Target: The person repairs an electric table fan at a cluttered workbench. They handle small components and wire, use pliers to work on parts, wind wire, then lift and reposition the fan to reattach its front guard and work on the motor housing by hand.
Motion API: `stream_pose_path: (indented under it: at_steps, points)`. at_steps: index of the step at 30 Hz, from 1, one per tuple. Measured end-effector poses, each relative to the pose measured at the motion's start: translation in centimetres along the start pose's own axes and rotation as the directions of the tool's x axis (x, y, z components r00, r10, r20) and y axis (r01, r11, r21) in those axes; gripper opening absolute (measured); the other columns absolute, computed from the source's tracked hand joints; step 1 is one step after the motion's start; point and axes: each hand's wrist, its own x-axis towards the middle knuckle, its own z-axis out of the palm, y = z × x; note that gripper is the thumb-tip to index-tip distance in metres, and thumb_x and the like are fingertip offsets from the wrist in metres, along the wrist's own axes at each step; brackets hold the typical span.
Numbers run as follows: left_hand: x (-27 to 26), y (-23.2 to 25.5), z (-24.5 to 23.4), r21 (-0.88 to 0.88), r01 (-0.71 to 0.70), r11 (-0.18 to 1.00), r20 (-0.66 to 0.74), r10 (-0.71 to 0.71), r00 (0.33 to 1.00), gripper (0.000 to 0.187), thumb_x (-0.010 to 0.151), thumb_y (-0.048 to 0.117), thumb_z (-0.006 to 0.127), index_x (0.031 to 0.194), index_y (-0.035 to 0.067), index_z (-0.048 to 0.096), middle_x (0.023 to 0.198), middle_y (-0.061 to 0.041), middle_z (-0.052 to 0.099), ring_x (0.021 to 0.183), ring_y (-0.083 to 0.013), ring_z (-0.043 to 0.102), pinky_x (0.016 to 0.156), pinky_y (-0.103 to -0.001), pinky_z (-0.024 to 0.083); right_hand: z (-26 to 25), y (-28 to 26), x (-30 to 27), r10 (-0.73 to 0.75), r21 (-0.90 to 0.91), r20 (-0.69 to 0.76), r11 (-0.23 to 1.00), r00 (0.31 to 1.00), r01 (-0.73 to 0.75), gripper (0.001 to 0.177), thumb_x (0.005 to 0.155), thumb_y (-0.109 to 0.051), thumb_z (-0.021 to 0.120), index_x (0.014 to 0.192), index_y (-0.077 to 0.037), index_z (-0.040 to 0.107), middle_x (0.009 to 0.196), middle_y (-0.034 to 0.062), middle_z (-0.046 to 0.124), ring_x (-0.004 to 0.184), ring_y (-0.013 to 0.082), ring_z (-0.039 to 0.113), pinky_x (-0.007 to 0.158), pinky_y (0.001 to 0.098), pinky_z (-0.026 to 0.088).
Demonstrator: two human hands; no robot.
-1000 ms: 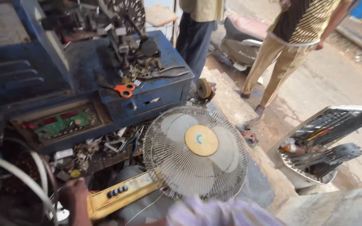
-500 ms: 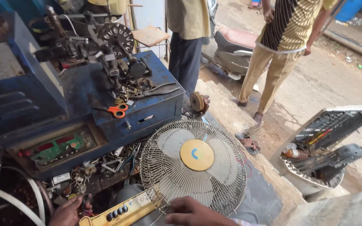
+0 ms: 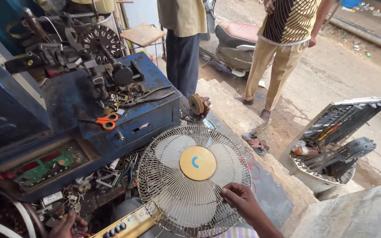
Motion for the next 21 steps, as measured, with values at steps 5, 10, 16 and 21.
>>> stream_pose_path:
  at_steps: [5,10,16,21]
  points:
    - [-0.8,0.2,1.9,0.496,-0.027,0.868,-0.331,0.217,0.918,0.045,0.094,0.038,0.076,0.094,-0.006,0.07,0.079,-0.018,0.069,0.064,-0.0244,0.062,0.063,-0.039,0.053,0.7,2.8,0.8,-0.052,-0.054,-0.016,0.997,0.999,0.051,0.022,0.091,-0.022,0.072,0.088,-0.001,0.073,0.07,-0.0014,0.067,0.066,0.0065,0.061,0.06,0.0234,0.049]
    - [1.6,-2.5,0.4,0.404,-0.176,0.898,-0.31,0.315,0.897,0.037,0.096,0.027,0.069,0.112,-0.006,0.072,0.087,-0.015,0.073,0.073,-0.0206,0.067,0.069,-0.037,0.056,1.1,4.5,1.2,-0.022,-0.056,-0.017,0.998,1.0,0.021,0.024,0.092,-0.022,0.072,0.083,0.0,0.071,0.066,-0.0026,0.06,0.061,0.0066,0.051,0.056,0.0242,0.041]
    - [0.2,-3.1,0.1,-0.017,-0.25,0.968,-0.238,0.239,0.941,0.047,0.108,0.028,0.054,0.127,-0.014,0.059,0.097,-0.019,0.066,0.081,-0.0264,0.064,0.071,-0.042,0.055,0.4,5.3,1.9,0.001,0.037,0.028,0.999,1.0,-0.002,0.026,0.094,-0.023,0.07,0.081,0.0,0.069,0.062,-0.0031,0.054,0.054,0.006,0.042,0.048,0.0249,0.031]
    - [0.0,-1.2,-0.5,-0.091,-0.028,0.995,-0.212,0.008,0.977,0.049,0.105,0.037,0.056,0.125,-0.007,0.057,0.087,-0.013,0.056,0.08,-0.0265,0.057,0.067,-0.043,0.05,0.7,4.5,1.4,0.031,-0.002,-0.007,1.0,0.999,-0.031,0.027,0.094,-0.024,0.07,0.081,-0.001,0.069,0.061,-0.0011,0.059,0.054,0.007,0.05,0.049,0.025,0.037]
